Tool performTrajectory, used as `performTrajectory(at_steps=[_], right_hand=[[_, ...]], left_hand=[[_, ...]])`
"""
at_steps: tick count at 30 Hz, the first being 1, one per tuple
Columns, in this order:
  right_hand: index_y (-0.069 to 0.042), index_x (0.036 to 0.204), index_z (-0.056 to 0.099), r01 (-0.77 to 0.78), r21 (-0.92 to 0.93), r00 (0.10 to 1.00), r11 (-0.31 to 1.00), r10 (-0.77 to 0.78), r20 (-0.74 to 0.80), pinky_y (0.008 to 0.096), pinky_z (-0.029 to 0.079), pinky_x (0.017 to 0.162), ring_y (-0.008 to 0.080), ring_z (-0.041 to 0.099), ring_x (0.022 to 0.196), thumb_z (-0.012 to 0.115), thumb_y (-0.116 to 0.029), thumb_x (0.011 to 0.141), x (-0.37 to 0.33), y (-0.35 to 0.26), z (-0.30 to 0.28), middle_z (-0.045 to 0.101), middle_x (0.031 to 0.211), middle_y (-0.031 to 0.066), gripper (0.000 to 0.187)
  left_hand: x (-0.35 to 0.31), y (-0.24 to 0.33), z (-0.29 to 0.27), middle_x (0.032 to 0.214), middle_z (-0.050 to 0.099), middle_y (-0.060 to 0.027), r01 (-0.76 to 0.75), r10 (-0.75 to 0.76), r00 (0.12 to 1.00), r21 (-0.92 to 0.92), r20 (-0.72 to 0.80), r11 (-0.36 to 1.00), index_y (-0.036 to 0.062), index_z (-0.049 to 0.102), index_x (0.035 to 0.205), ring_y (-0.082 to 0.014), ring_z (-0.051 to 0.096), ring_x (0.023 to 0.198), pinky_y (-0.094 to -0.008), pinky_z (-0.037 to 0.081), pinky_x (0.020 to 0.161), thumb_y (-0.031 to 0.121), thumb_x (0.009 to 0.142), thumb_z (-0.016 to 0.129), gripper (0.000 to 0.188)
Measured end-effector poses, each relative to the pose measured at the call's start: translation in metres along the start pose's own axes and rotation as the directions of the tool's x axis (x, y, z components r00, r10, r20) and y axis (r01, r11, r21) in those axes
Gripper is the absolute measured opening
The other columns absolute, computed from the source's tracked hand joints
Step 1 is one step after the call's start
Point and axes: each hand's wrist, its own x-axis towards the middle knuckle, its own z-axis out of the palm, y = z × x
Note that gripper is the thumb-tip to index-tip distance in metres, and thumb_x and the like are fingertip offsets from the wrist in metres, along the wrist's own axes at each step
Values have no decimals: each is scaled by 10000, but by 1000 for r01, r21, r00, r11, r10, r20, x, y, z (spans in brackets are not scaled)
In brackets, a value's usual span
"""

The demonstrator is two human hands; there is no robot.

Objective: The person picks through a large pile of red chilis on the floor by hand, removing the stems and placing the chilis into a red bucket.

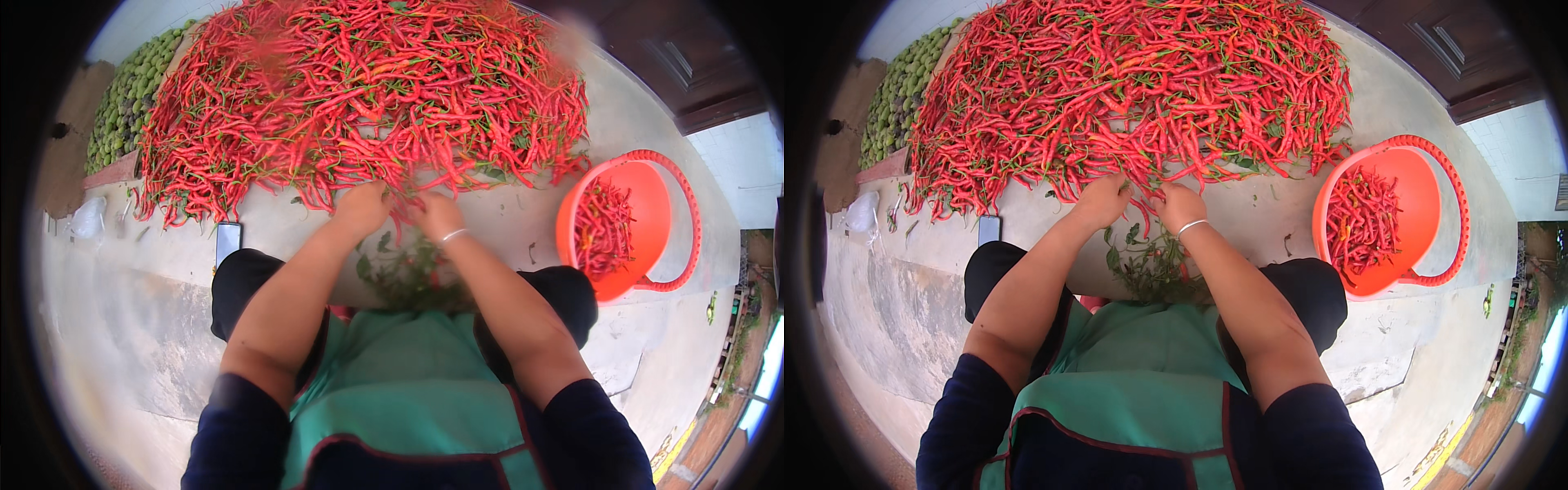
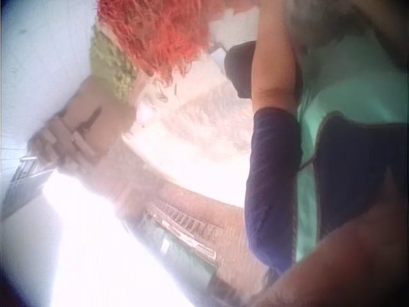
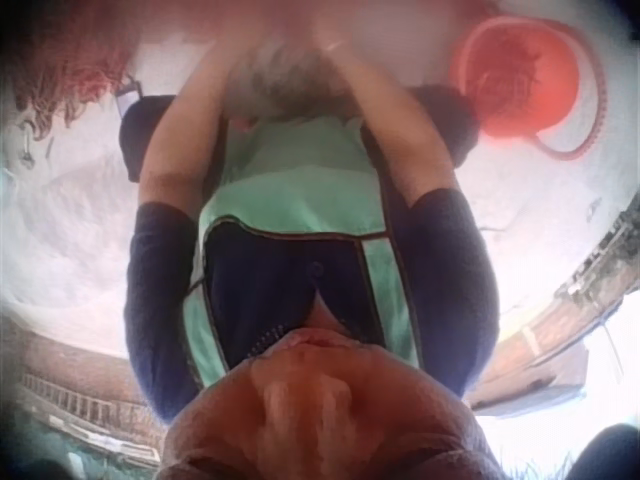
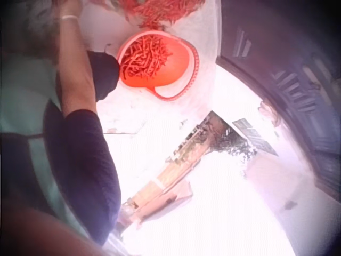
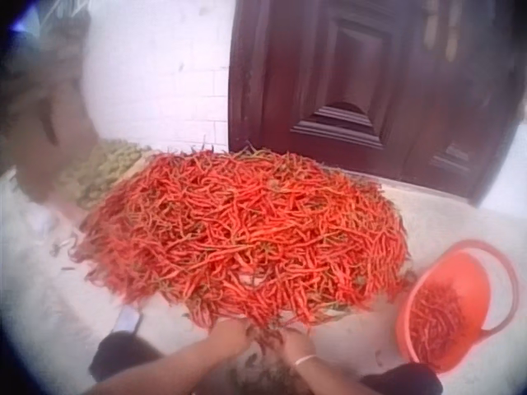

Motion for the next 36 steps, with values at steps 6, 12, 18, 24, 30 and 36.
performTrajectory(at_steps=[6,12,18,24,30,36], right_hand=[[-52,867,583,62,-202,989,977,-88,-121,422,485,657,300,600,810,559,-196,782,-34,-12,-63,593,891,152,169],[-54,784,578,106,-312,986,944,-141,-92,402,488,655,284,602,776,550,-215,794,-73,1,-85,593,837,136,163],[-61,815,604,309,-183,944,933,-278,180,394,469,660,278,598,743,584,-247,798,-101,10,-124,624,785,94,187],[-61,831,602,162,400,778,902,-366,510,307,424,586,158,544,617,586,-250,835,-133,-10,-178,600,687,31,190],[-44,889,580,-129,720,976,681,-41,213,204,358,526,30,417,581,546,-213,891,-113,-3,-159,501,661,-50,172],[-46,1029,581,-89,909,986,407,167,22,199,376,525,37,454,600,541,-182,893,-99,1,-155,532,696,-35,196]], left_hand=[[-10,58,1,750,598,-179,-372,380,922,102,-77,923,65,516,904,-349,592,719,-443,466,633,237,814,590,207],[-17,79,17,761,574,-117,-587,618,782,244,-73,772,63,526,819,-311,583,753,-406,472,635,174,747,629,167],[-31,91,16,765,550,-101,-794,797,601,148,55,589,57,523,792,-304,567,754,-398,459,660,94,705,621,137],[-75,106,-14,755,535,-59,-529,714,686,-579,138,620,50,534,850,-195,505,646,-302,440,634,128,848,565,84],[-18,91,-11,767,541,-22,339,69,928,-906,366,254,67,509,902,-106,508,645,-259,437,604,183,921,479,122],[7,73,-3,725,508,9,328,76,933,-920,351,216,72,518,915,-99,477,610,-233,400,543,192,915,483,125]])
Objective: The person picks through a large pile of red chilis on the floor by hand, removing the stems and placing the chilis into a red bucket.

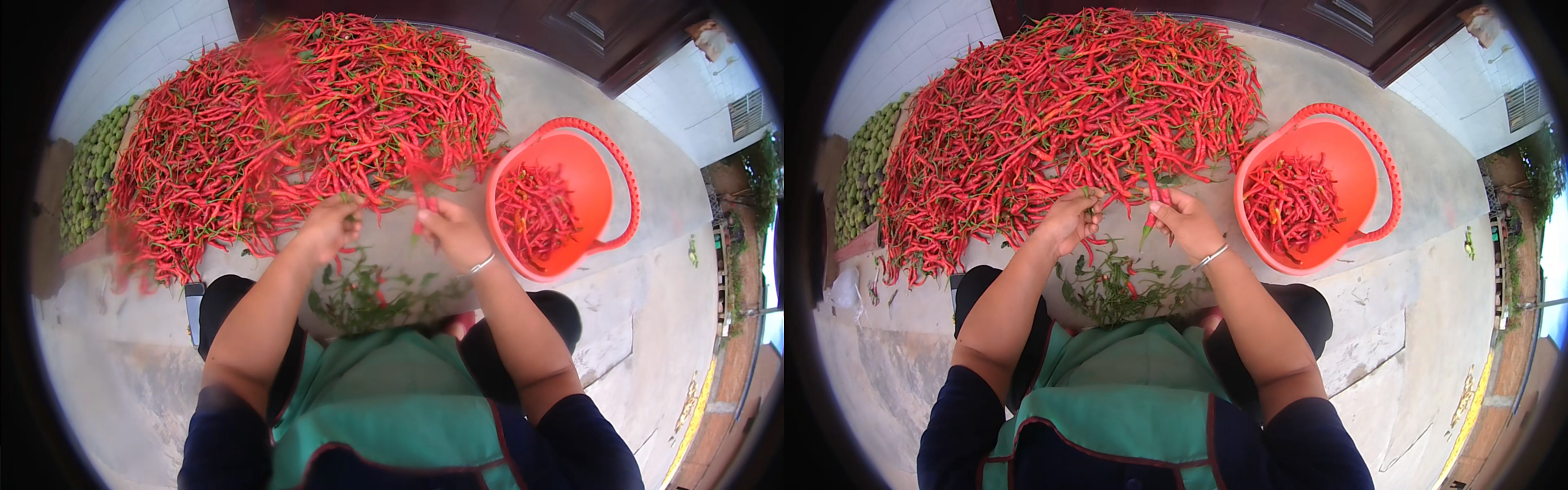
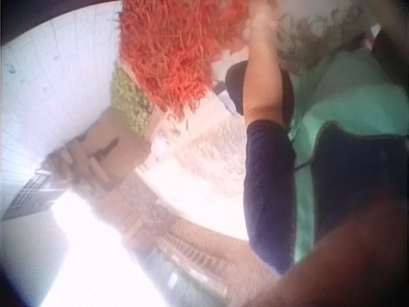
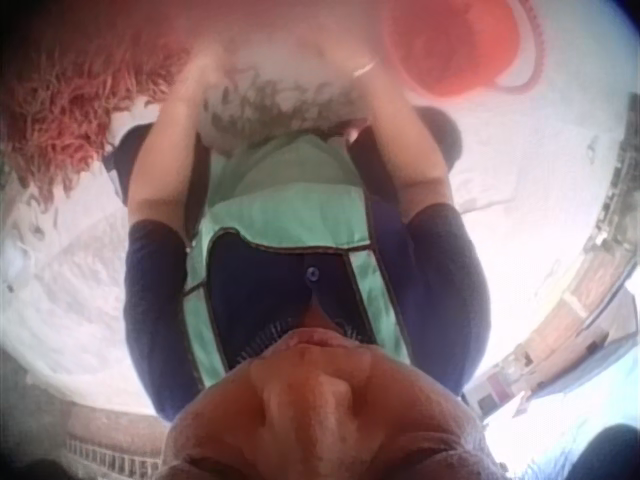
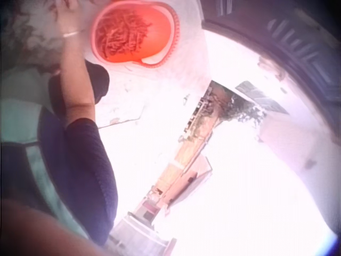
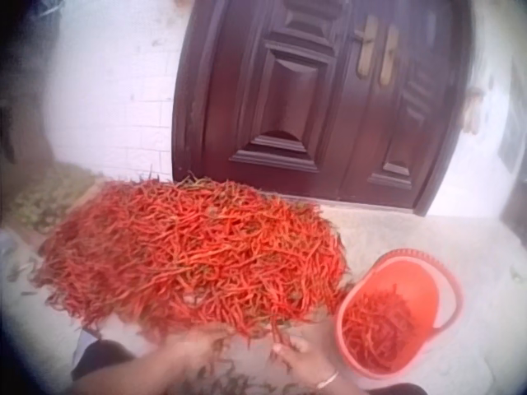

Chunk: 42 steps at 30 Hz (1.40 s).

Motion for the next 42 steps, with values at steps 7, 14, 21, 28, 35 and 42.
performTrajectory(at_steps=[7,14,21,28,35,42], right_hand=[[-24,1034,575,31,-113,983,993,-51,-175,210,418,550,69,521,643,510,-194,907,4,12,10,581,784,2,221],[-28,995,574,-125,418,988,900,150,-28,226,419,525,91,525,597,485,-246,922,-3,17,-22,549,725,-4,246],[114,1248,356,-420,-825,627,377,-537,-564,409,438,883,377,492,1089,644,-249,772,-50,-41,-166,451,1195,301,665],[-35,957,591,147,-921,966,362,-254,55,405,475,746,314,596,840,577,-223,781,39,25,-18,605,947,151,257],[-32,895,599,231,-954,973,189,-24,231,389,491,751,290,615,850,564,-221,798,98,152,102,619,866,159,215],[-27,862,589,269,-958,962,104,-81,261,386,504,700,301,620,802,493,-118,805,120,193,84,607,884,166,144]], left_hand=[[-20,-17,56,640,443,25,-182,75,974,536,215,824,32,539,876,-76,403,528,-227,369,501,254,919,508,228],[-24,-22,80,748,556,-50,-716,510,689,589,514,375,1,555,857,-135,536,688,-274,436,639,189,901,525,195],[43,-69,66,1070,582,-166,-555,576,715,823,396,123,43,497,1179,-252,593,927,-363,462,782,234,864,551,372],[49,-37,-79,920,639,-136,65,434,886,971,-163,231,59,606,1005,-274,614,863,-368,475,761,208,811,579,246],[10,-62,-106,849,648,-123,186,391,885,962,-252,200,81,628,916,-269,620,822,-364,482,729,170,778,578,172],[4,-37,-107,993,616,-138,161,465,849,961,-251,225,75,590,1012,-271,602,903,-378,476,774,168,796,572,235]])
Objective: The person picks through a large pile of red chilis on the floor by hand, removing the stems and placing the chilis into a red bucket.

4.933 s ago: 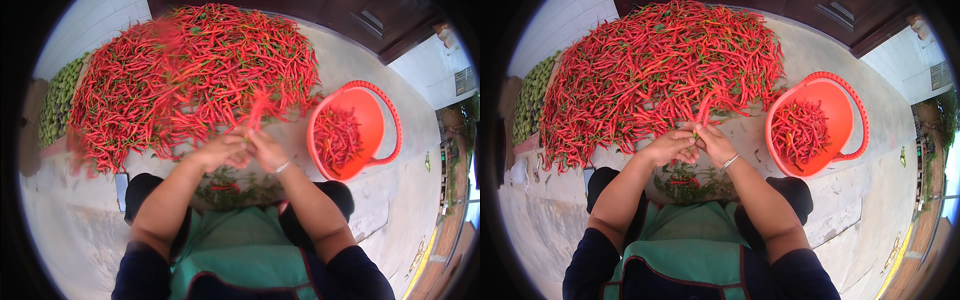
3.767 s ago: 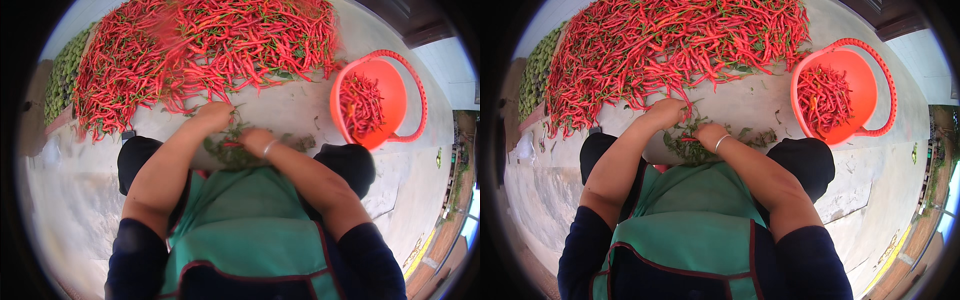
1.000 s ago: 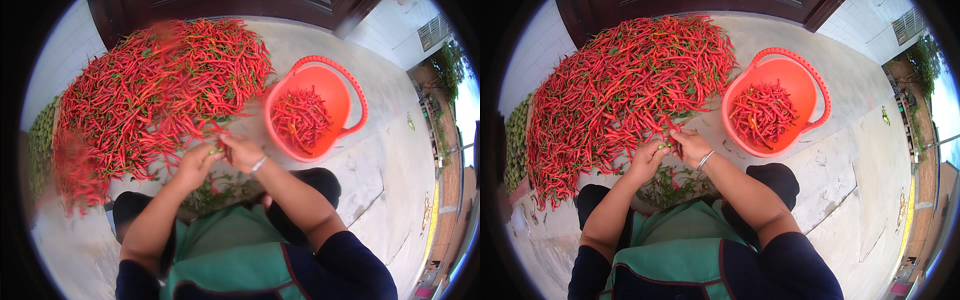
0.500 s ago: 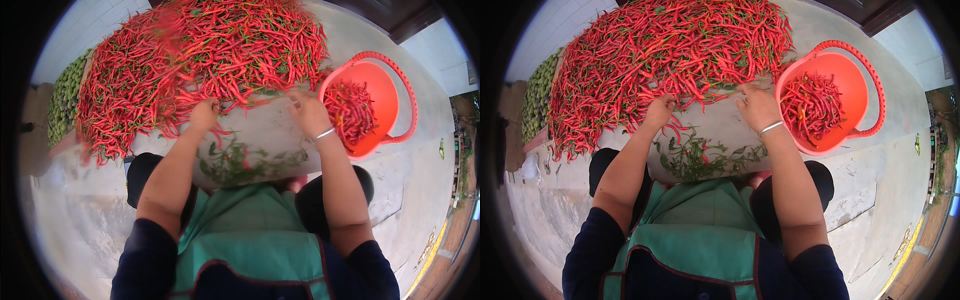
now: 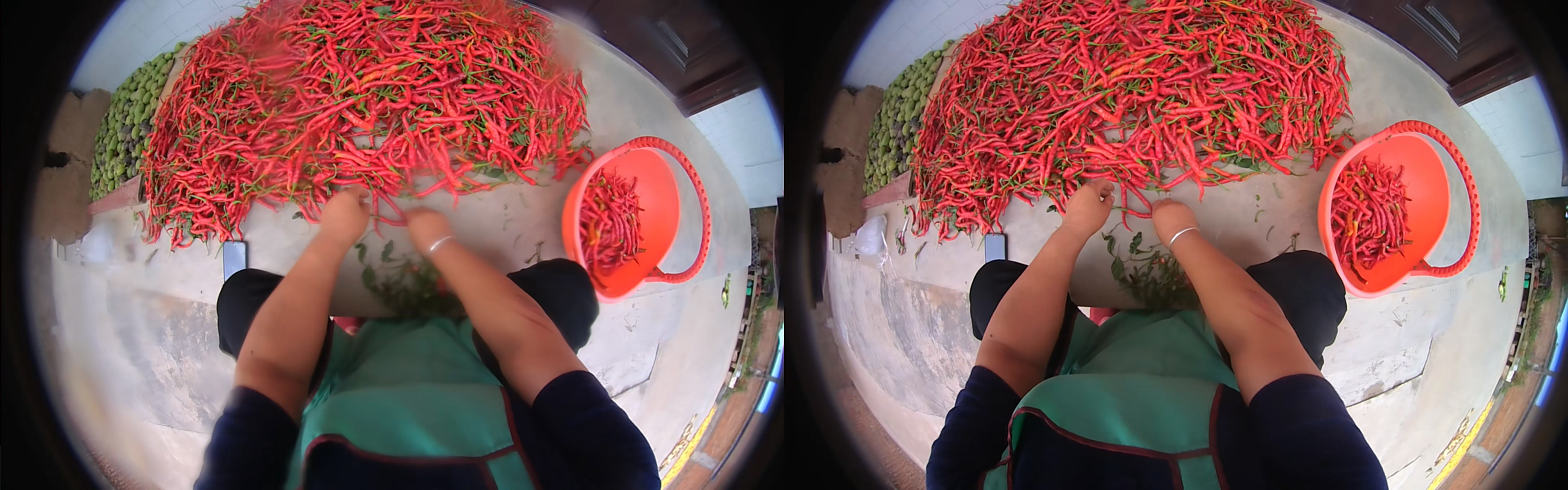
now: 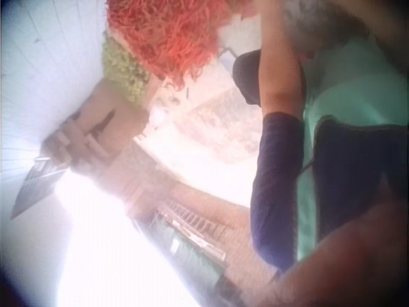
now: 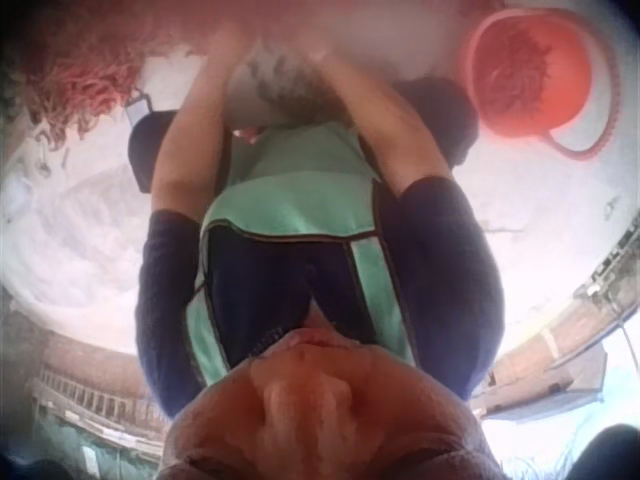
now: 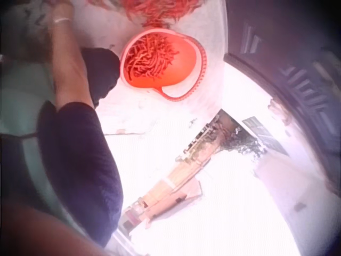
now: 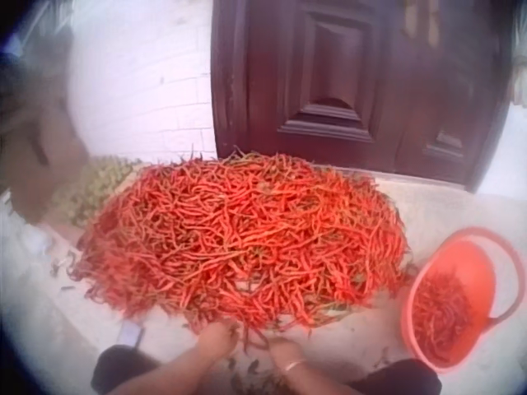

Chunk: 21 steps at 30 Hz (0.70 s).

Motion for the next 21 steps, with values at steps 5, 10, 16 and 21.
performTrajectory(at_steps=[5,10,16,21], right_hand=[[-31,863,580,-9,-65,1000,998,8,-24,395,496,703,306,609,806,542,-162,799,-23,15,-76,598,859,167,151],[-36,886,581,41,9,976,999,-38,-214,393,487,707,309,595,824,624,-153,747,-72,37,-136,589,844,148,186],[-45,955,599,46,333,996,942,-18,-86,349,474,699,267,593,787,628,-188,778,-116,61,-166,614,881,132,229],[-36,990,594,-129,989,975,71,191,113,267,463,676,136,583,774,564,-180,866,-124,67,-171,633,932,75,192]], left_hand=[[-3,25,-1,1030,593,-109,-218,216,975,53,55,974,110,586,1047,-299,574,931,-405,462,802,195,826,562,238],[-14,64,-10,858,593,-120,-538,536,813,-61,229,841,97,609,931,-319,550,806,-404,449,721,221,852,554,157],[-47,122,-28,682,531,-16,-323,621,713,-634,325,703,36,572,832,-103,434,558,-240,391,562,209,914,498,205],[-45,136,-43,707,508,13,-38,452,813,-741,368,671,46,566,991,-53,393,533,-211,360,524,210,935,453,208]])
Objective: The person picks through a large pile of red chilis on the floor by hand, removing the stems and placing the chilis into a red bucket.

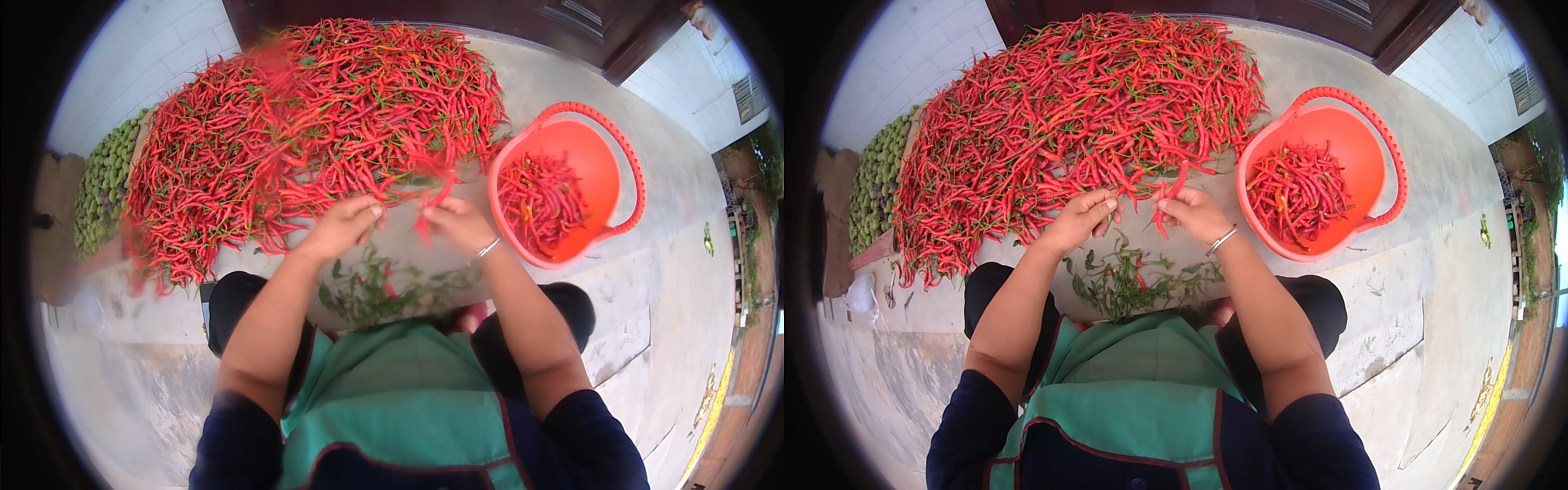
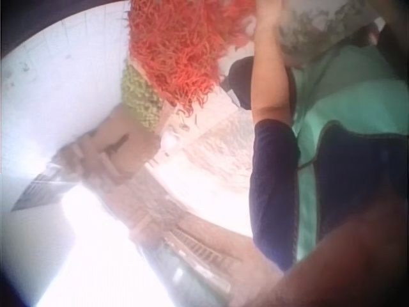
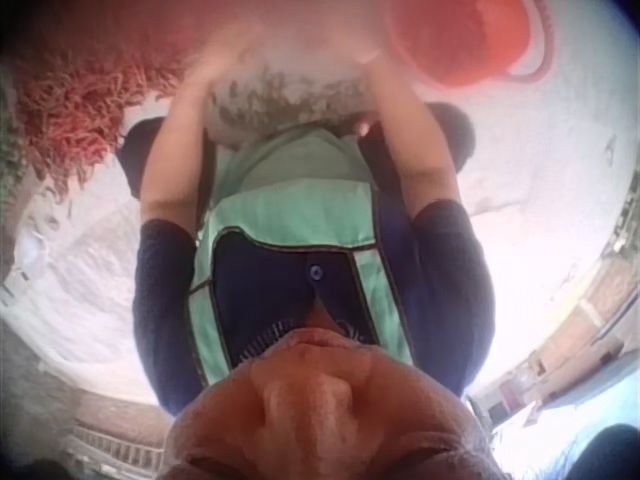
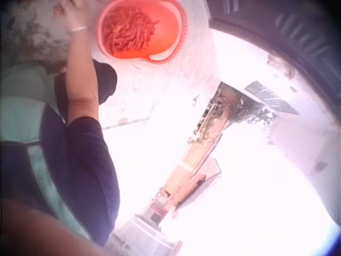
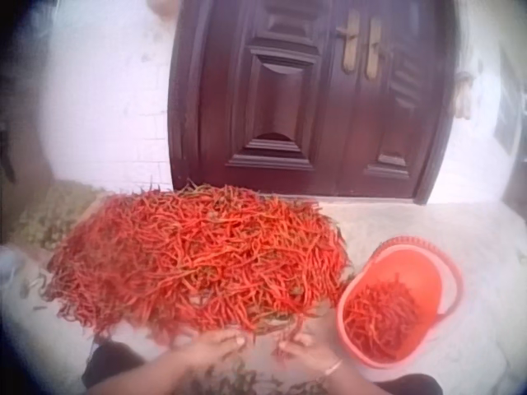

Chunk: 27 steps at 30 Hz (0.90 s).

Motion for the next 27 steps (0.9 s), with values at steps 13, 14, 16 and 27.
performTrajectory(at_steps=[13,14,16,27], right_hand=[[-32,1026,578,-38,345,998,938,52,-31,242,477,729,103,582,811,537,-139,890,-23,-13,11,627,949,53,178],[-29,1021,580,-15,285,996,959,39,-79,240,477,729,101,582,814,539,-133,889,-25,-12,14,626,942,49,173],[-19,1008,583,144,-33,965,989,-147,-218,234,476,718,92,575,800,540,-119,889,-31,-8,18,621,920,41,160],[11,1192,474,-355,-882,588,311,-658,-469,354,453,868,282,531,1062,626,-73,781,-63,-70,-110,524,1171,174,447]], left_hand=[[25,-35,37,582,463,30,-93,82,995,250,56,964,48,605,812,-52,416,527,-225,367,496,239,905,531,225],[28,-40,40,583,465,29,-87,80,996,277,37,957,47,599,800,-52,415,525,-228,368,494,242,904,534,230],[37,-42,56,578,470,27,-60,81,995,300,-58,952,48,591,771,-53,411,526,-235,362,488,256,905,534,253],[67,-84,82,960,585,-129,-116,241,965,648,-107,753,9,537,1058,-251,580,887,-345,472,751,293,817,601,378]])
